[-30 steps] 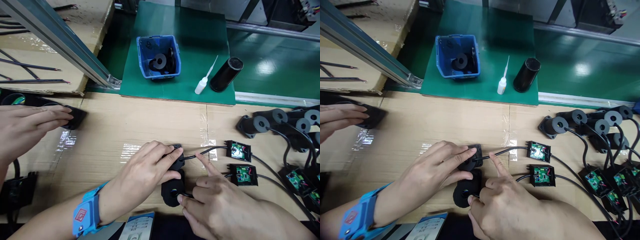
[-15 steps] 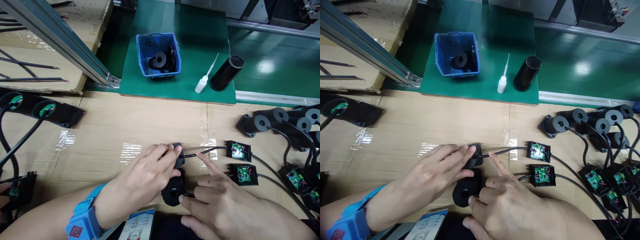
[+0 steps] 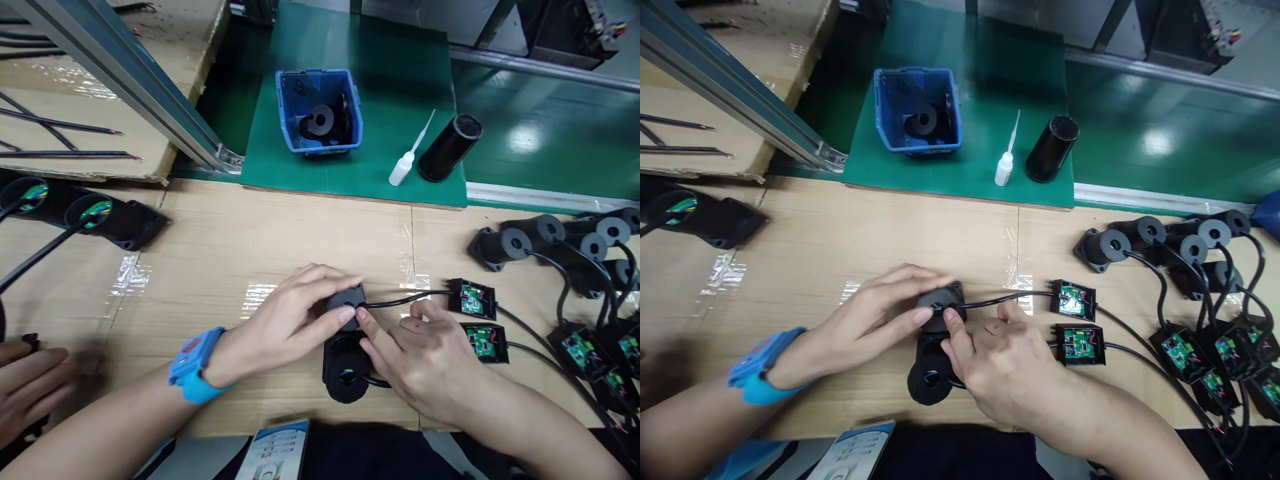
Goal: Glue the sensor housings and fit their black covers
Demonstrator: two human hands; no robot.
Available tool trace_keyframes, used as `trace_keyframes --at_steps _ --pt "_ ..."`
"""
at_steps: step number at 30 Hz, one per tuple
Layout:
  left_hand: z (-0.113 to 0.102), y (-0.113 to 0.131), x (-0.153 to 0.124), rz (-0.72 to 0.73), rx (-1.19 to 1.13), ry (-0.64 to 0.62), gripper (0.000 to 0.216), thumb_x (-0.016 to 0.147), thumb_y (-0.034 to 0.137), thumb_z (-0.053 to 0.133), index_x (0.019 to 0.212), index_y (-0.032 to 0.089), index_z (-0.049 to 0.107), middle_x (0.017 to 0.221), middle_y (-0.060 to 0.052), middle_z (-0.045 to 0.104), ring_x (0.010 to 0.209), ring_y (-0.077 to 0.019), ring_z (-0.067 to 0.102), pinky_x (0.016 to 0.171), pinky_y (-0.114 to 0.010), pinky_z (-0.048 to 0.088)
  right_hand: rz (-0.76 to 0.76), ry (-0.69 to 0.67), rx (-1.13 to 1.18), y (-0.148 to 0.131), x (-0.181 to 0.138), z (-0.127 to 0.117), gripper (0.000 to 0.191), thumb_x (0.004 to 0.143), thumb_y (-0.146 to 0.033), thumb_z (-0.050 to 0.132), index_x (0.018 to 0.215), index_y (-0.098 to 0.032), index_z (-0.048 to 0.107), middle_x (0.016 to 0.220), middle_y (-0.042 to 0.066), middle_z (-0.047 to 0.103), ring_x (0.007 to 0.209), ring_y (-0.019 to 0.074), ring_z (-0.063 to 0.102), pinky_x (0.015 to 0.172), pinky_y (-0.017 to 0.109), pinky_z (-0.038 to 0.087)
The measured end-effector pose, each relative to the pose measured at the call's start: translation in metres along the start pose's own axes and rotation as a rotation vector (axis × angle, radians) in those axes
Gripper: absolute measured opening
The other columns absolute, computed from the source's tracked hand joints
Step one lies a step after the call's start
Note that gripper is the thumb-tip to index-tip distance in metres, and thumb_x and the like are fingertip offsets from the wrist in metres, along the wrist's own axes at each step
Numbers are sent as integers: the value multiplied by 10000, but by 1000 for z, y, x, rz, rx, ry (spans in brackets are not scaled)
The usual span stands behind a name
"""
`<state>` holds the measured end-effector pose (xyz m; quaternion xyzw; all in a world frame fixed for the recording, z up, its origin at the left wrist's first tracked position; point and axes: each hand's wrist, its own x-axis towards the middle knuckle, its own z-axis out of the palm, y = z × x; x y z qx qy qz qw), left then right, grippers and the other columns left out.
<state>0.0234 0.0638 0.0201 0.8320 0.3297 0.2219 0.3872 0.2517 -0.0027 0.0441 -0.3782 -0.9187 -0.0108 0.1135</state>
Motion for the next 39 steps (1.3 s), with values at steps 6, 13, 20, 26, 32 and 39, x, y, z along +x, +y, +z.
trace_keyframes --at_steps 6,13,20,26,32,39 --pt "24 -4 13 -109 -224 29 368 1065 331 483 1409 241 575 1189 -39 769 1146 -192 707 1035 -368 550 21 25 41 5 2 -2 279 1040 -226 515 1178 -71 701 709 7 729 577 132 612 735 366 420" --pt "26 -5 8 -114 -189 64 374 1071 325 480 1429 241 548 1219 -24 764 1200 -185 683 1096 -392 506 -16 1 63 6 2 -1 286 1048 -262 512 1130 -88 723 673 8 719 552 134 622 646 339 404" --pt "12 -14 4 -27 -299 -95 433 1082 190 381 1513 237 375 1403 -91 656 1386 -169 554 1149 -381 470 -21 -1 63 5 5 -3 296 1059 -246 477 1120 -94 724 635 -3 690 528 145 608 577 355 392" --pt "27 -16 -2 230 131 327 209 982 71 535 1087 244 588 1153 -28 768 1261 -224 622 1027 -450 465 5 -47 70 7 6 -5 310 1054 -261 458 1122 -123 726 610 -5 681 522 149 621 576 343 382" --pt "30 -15 -3 320 352 334 281 962 31 550 1131 253 584 1025 3 787 1034 -156 732 955 -383 450 32 -154 57 10 1 -5 345 1027 -312 460 1253 -149 665 684 27 726 546 182 632 577 348 336" --pt "26 -1 -12 326 484 236 381 897 3 478 1213 197 568 1053 -56 756 1004 -197 728 1007 -417 505 105 -325 36 11 6 -10 323 997 -292 446 1231 -218 656 689 27 722 583 196 626 619 331 339"
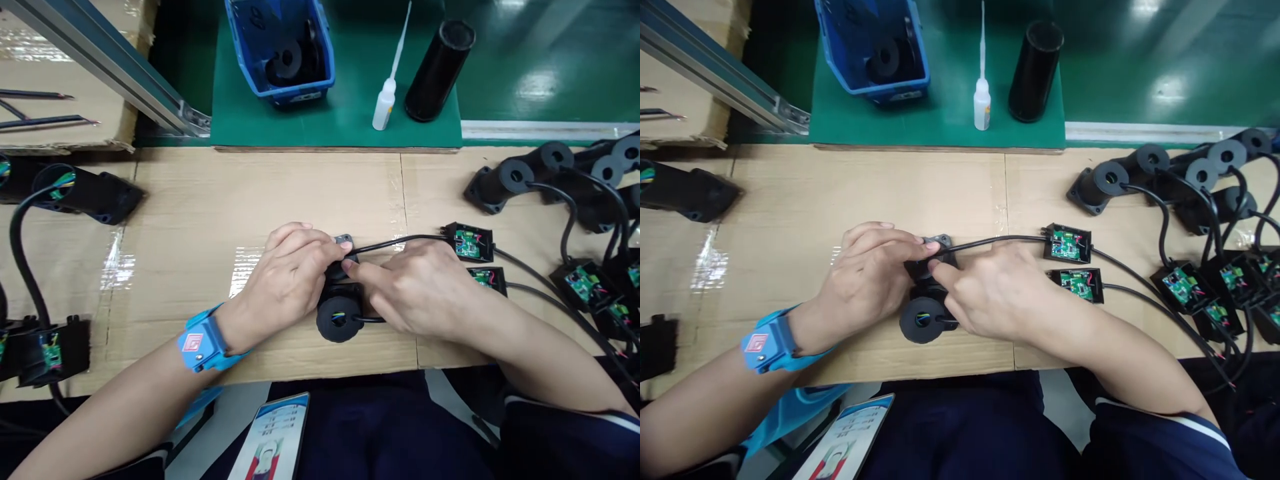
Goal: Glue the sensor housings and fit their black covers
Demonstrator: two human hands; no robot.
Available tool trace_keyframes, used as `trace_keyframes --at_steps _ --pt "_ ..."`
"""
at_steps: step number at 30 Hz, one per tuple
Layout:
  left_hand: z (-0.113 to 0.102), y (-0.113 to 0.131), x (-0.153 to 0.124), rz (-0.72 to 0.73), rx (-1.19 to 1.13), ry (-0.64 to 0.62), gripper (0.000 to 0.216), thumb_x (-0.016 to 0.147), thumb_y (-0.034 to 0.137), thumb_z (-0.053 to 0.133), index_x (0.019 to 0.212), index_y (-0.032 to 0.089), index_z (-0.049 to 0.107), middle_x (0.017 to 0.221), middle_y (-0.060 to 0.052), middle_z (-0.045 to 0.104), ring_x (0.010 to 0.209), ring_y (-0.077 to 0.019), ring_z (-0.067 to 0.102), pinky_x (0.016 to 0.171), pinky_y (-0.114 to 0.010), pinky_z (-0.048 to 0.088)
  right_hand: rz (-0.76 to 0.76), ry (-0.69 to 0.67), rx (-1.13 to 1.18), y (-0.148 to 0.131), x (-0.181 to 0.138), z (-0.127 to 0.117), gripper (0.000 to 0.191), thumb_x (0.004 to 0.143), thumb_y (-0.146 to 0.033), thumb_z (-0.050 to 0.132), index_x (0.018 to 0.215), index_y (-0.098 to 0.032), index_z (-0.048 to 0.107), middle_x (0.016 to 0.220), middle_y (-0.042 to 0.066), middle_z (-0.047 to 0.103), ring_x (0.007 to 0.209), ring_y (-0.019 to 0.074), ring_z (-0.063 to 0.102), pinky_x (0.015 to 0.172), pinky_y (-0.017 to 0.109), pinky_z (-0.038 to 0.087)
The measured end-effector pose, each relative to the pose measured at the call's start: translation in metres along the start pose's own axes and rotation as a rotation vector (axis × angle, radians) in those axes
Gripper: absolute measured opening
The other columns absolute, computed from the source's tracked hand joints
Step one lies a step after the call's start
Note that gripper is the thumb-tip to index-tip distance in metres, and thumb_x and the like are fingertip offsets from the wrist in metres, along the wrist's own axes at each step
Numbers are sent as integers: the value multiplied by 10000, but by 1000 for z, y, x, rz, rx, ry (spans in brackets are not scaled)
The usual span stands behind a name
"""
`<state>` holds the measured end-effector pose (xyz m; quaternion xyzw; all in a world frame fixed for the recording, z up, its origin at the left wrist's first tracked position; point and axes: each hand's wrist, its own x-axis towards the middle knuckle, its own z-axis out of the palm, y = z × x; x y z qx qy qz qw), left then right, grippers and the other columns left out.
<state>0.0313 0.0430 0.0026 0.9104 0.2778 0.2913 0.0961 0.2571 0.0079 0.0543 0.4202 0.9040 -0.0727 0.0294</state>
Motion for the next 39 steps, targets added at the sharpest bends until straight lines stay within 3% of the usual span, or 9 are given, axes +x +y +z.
trace_keyframes --at_steps 6,10,14,17,21,25,29,34,39 --pt "-1 5 -3 -19 50 -15 414 845 5 458 1207 193 529 1110 -50 757 982 -221 729 1040 -483 536 48 21 20 -3 2 -1 319 978 -279 439 1164 -230 694 726 26 729 569 189 585 562 326 288" --pt "5 7 -3 -50 63 21 436 851 2 445 1214 237 503 1067 -32 752 938 -217 711 1041 -505 549 62 69 73 -5 -1 1 319 964 -252 441 1122 -197 713 781 47 734 646 202 622 605 337 368" --pt "3 12 -4 -143 43 -53 460 936 31 413 1292 319 451 1113 -18 734 1000 -222 693 1095 -539 511 26 106 215 -3 -7 4 375 969 -276 433 1210 -147 690 1039 100 738 894 244 652 722 366 476" --pt "0 14 -4 -153 32 -56 425 956 44 410 1289 304 454 1101 -21 722 1004 -220 685 1101 -525 507 -56 168 285 -5 -16 8 393 998 -314 398 1181 -108 679 1276 155 668 1117 292 591 815 411 513" --pt "-2 11 -2 -164 -4 -72 399 957 36 413 1267 281 473 1099 -12 718 994 -210 684 1107 -507 495 -79 199 349 -9 -27 16 298 946 -228 456 1170 -128 625 1495 134 559 1160 288 568 972 487 475" --pt "-2 6 -1 -209 -61 -60 334 953 68 459 1206 277 513 1068 -3 734 1000 -208 676 1155 -530 416 -50 196 290 -12 -31 20 302 902 -253 489 1153 -140 612 1519 118 553 1089 279 593 987 473 425" --pt "1 5 -1 -283 -150 -56 305 938 68 463 1177 251 508 1071 -5 764 1142 -219 646 1223 -576 283 -42 216 248 -15 -31 22 374 909 -366 506 1186 -138 611 1523 118 553 1057 266 605 971 440 390" --pt "6 3 -3 -277 -174 -30 324 927 40 440 1171 241 509 1050 6 764 1242 -219 612 1224 -562 271 -60 251 244 -15 -31 25 341 905 -462 537 1055 -168 625 1546 113 531 1028 258 588 907 416 386" --pt "6 1 -5 -254 -149 -24 361 918 26 436 1172 259 542 1042 27 757 1189 -202 633 1233 -552 238 -53 306 273 -11 -34 17 280 908 -382 532 1029 -154 640 1417 117 649 966 254 567 853 402 398"
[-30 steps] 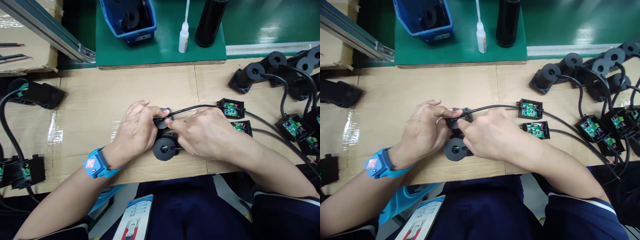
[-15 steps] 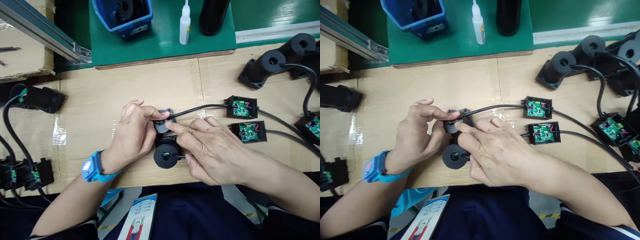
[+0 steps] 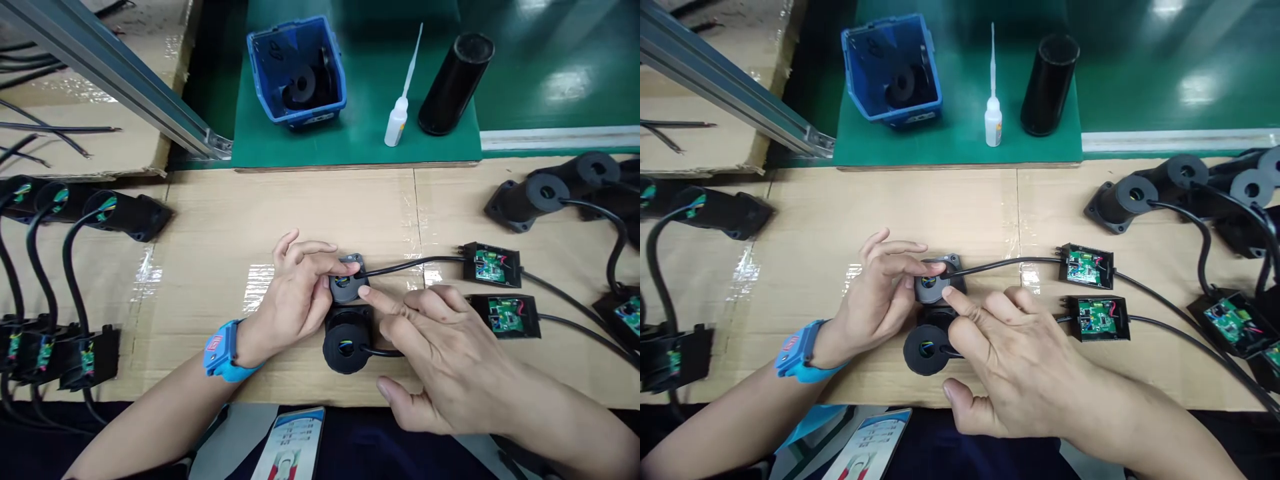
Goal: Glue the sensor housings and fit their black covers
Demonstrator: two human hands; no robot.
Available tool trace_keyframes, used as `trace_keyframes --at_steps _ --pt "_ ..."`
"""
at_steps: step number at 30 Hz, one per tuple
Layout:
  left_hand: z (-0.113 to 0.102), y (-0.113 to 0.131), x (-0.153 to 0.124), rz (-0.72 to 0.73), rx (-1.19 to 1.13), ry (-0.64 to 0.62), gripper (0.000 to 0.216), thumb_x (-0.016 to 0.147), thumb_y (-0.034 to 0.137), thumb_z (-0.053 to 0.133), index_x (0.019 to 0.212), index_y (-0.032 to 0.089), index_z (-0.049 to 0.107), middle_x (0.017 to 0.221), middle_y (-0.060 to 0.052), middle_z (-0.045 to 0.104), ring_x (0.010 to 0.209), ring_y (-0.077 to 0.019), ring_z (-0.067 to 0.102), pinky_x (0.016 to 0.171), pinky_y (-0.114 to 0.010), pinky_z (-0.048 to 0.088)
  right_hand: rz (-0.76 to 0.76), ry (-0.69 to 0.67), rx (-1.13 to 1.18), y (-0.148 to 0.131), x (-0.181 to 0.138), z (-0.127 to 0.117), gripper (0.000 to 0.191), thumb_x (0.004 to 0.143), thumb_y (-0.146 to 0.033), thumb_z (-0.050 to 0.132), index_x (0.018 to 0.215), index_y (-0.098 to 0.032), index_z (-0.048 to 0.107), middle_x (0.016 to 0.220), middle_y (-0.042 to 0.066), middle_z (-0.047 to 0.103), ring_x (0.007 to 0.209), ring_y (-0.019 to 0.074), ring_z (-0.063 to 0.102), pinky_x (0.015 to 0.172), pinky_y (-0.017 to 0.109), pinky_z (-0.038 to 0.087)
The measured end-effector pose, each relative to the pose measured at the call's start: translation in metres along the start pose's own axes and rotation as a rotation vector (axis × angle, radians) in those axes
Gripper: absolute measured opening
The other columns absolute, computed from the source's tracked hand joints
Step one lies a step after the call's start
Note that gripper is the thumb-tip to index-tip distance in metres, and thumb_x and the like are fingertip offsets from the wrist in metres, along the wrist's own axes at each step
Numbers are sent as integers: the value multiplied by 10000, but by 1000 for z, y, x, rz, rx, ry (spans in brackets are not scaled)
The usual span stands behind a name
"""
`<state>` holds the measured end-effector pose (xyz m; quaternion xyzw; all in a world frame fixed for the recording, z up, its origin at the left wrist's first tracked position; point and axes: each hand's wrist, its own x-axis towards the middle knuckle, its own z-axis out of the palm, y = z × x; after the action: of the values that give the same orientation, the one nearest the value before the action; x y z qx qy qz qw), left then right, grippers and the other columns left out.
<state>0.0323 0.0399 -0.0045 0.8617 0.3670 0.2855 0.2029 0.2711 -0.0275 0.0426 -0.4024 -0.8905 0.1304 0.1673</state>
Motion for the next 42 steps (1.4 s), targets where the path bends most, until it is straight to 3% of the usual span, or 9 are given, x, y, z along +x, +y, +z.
trace_keyframes --at_steps 4,7,10,17,24,31,34,39,42 --pt "-1 3 2 -24 -1 7 342 914 23 432 1144 244 554 1030 23 761 1040 -172 662 1234 -535 247 -15 112 -41 -4 -5 -5 97 887 -276 563 868 -195 613 1228 101 753 829 230 561 738 391 376" --pt "-2 5 3 -36 6 -9 335 897 17 438 1131 231 546 1019 18 775 985 -171 663 1233 -549 254 -265 187 -103 -16 -14 0 122 865 -229 610 759 -221 550 1049 98 795 730 191 543 691 368 353" --pt "-2 5 3 -27 17 4 349 883 3 446 1131 233 534 1012 26 782 978 -169 661 1231 -554 264 -434 144 -210 -32 -20 7 163 901 -260 606 758 -226 534 999 88 806 644 160 505 637 341 341" --pt "1 5 3 -26 39 36 302 895 20 440 1097 223 536 1005 14 779 952 -170 676 1222 -547 288 -319 181 -316 -44 -16 12 214 917 -297 645 740 -212 558 935 65 817 538 130 527 550 313 366" --pt "-2 8 5 -2 120 6 336 880 14 434 1106 224 569 976 12 768 930 -179 683 1209 -558 321 -276 134 -315 -47 -16 16 126 932 -245 614 860 -165 678 944 80 805 619 134 599 568 296 398" --pt "-3 10 2 152 223 31 455 877 -45 438 1232 214 558 1015 19 737 1047 -149 672 1298 -448 159 -292 129 -302 -46 -16 17 163 959 -183 549 855 -156 671 922 90 799 571 122 567 564 292 399" --pt "-5 13 4 129 215 4 471 864 -57 432 1229 216 547 1048 22 754 1001 -144 675 1290 -435 187 -282 119 -309 -46 -12 15 163 964 -155 543 839 -165 647 902 71 801 571 114 577 578 284 414" --pt "-9 12 6 182 225 38 212 961 184 574 1171 199 597 974 14 778 911 -170 670 1301 -457 120 -259 123 -315 -43 -9 5 151 977 -144 566 844 -200 610 894 -6 805 561 89 582 561 252 419" --pt "-14 9 6 235 269 -9 171 948 273 678 1113 230 661 1042 35 797 970 -192 679 1310 -498 95 -271 87 -288 -41 -11 5 162 1009 -165 518 878 -213 601 909 -28 805 562 87 584 535 248 411"
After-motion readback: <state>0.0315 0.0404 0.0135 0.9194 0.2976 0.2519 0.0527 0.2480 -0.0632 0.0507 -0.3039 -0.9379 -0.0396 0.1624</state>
